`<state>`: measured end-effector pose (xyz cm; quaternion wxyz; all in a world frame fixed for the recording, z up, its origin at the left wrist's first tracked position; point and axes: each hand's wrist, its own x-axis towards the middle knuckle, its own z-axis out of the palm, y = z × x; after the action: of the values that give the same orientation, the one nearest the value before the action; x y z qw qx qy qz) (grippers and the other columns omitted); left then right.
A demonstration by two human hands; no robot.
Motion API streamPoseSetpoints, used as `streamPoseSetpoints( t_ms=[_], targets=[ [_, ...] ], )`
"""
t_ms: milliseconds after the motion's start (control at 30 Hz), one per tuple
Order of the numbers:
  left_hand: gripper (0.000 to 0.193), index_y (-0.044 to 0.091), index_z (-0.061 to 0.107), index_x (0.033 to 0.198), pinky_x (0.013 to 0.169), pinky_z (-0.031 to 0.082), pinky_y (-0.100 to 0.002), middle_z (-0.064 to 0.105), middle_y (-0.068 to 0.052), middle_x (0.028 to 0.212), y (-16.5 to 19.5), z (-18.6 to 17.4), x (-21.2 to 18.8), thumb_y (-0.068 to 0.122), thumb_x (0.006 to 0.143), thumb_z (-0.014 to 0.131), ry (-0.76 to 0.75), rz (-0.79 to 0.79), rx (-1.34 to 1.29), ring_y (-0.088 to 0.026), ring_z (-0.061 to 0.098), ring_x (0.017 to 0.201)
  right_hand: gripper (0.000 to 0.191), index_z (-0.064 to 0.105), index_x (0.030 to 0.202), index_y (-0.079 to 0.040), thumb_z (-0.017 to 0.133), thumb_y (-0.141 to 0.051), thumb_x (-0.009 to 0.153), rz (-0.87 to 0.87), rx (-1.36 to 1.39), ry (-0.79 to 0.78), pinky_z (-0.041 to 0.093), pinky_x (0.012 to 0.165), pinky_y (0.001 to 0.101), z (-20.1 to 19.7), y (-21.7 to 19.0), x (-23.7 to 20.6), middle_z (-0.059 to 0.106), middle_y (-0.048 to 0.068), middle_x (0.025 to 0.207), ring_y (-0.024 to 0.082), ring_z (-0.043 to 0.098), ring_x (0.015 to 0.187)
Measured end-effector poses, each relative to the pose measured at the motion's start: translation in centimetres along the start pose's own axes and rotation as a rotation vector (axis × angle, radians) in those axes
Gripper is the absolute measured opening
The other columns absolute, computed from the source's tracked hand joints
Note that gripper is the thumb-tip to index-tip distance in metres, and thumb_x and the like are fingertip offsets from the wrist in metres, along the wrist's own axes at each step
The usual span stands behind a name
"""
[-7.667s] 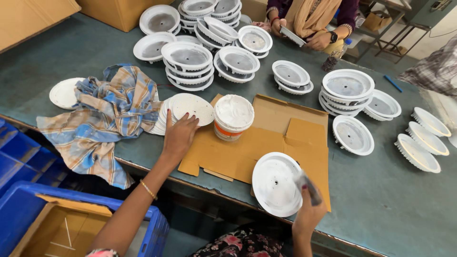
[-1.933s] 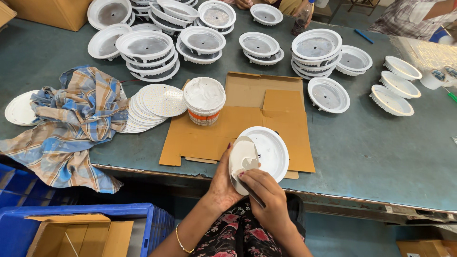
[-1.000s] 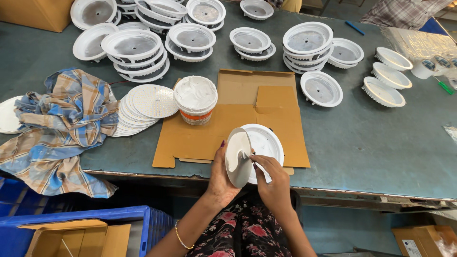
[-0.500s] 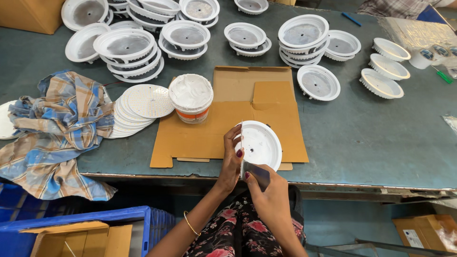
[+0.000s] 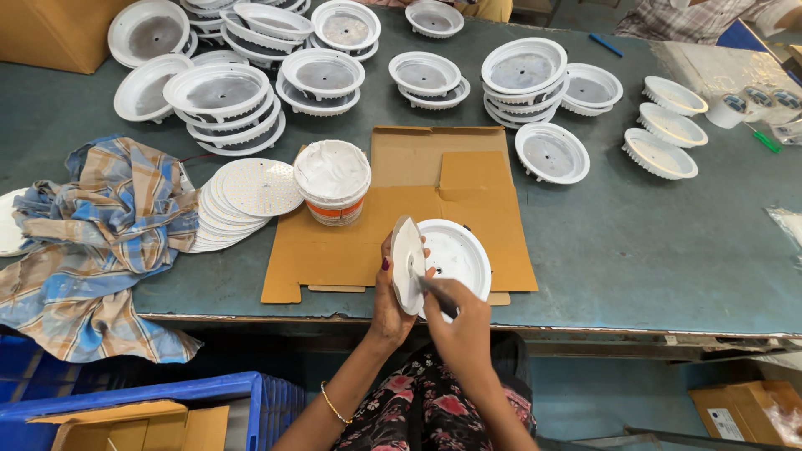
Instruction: The person repeatedly picks white circular plastic parts from a stack, dips a small rectangular applicator into a tub of white paste, and spreads the paste over the inner surface of each part. After coating, the part is placed on the table. The process is repeated for multiple parts throughout the clip.
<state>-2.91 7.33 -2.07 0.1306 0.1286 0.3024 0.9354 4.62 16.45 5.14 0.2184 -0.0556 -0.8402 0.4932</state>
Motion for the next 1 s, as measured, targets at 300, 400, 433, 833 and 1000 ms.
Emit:
streamPoseSetpoints(
  t_ms=[300, 400, 433, 833, 1000],
  targets=[
    [0.083, 0.005, 0.036, 0.157, 0.106, 0.048, -0.039, 0.056, -0.01, 0.142, -1.7, -1.8, -0.4, 0.063, 0.1, 0.05, 0.078, -0.171, -0.214, -0.021, 0.056, 0.128, 0.025, 0.075, 0.11, -0.003, 0.067, 0.0, 0.087, -0.238, -0.033, -0.094, 0.058, 0.086, 0.0327, -2.4, -1.0, 2.0, 0.078, 0.012, 0.106, 0.025, 0.076, 0.099],
    [0.08, 0.003, 0.044, 0.152, 0.103, 0.052, -0.038, 0.06, -0.011, 0.137, -1.2, -1.3, -0.7, 0.065, 0.101, 0.048, 0.102, -0.245, -0.328, -0.022, 0.06, 0.124, 0.032, 0.073, 0.112, -0.002, 0.066, 0.006, 0.083, -0.395, -0.093, -0.1, 0.056, 0.092, 0.0362, -1.9, -0.9, 2.9, 0.075, 0.013, 0.112, 0.029, 0.072, 0.108],
    [0.08, 0.004, 0.046, 0.15, 0.102, 0.054, -0.038, 0.061, -0.011, 0.135, -0.8, -1.0, -0.6, 0.066, 0.1, 0.047, 0.113, -0.268, -0.358, -0.023, 0.062, 0.123, 0.034, 0.073, 0.112, -0.002, 0.066, 0.007, 0.081, -0.417, -0.101, -0.115, 0.056, 0.093, 0.0372, -1.5, -1.0, 3.0, 0.074, 0.013, 0.112, 0.031, 0.071, 0.109],
    [0.082, 0.008, 0.05, 0.142, 0.092, 0.058, -0.051, 0.064, -0.019, 0.124, 3.0, 2.1, -0.9, 0.069, 0.089, 0.051, 0.156, -0.328, -0.31, -0.029, 0.065, 0.114, 0.03, 0.075, 0.109, -0.004, 0.067, 0.006, 0.083, -0.277, -0.089, -0.14, 0.057, 0.087, 0.0358, -3.7, 0.6, 1.7, 0.075, 0.013, 0.107, 0.029, 0.074, 0.098],
    [0.078, 0.007, 0.049, 0.146, 0.096, 0.057, -0.044, 0.063, -0.018, 0.129, 2.3, 1.6, -0.9, 0.065, 0.094, 0.05, 0.167, -0.266, -0.353, -0.028, 0.064, 0.115, 0.026, 0.073, 0.111, -0.001, 0.065, 0.002, 0.087, -0.272, -0.147, -0.099, 0.056, 0.087, 0.0375, -2.1, 0.6, 2.0, 0.076, 0.017, 0.107, 0.032, 0.073, 0.099]
  ],
)
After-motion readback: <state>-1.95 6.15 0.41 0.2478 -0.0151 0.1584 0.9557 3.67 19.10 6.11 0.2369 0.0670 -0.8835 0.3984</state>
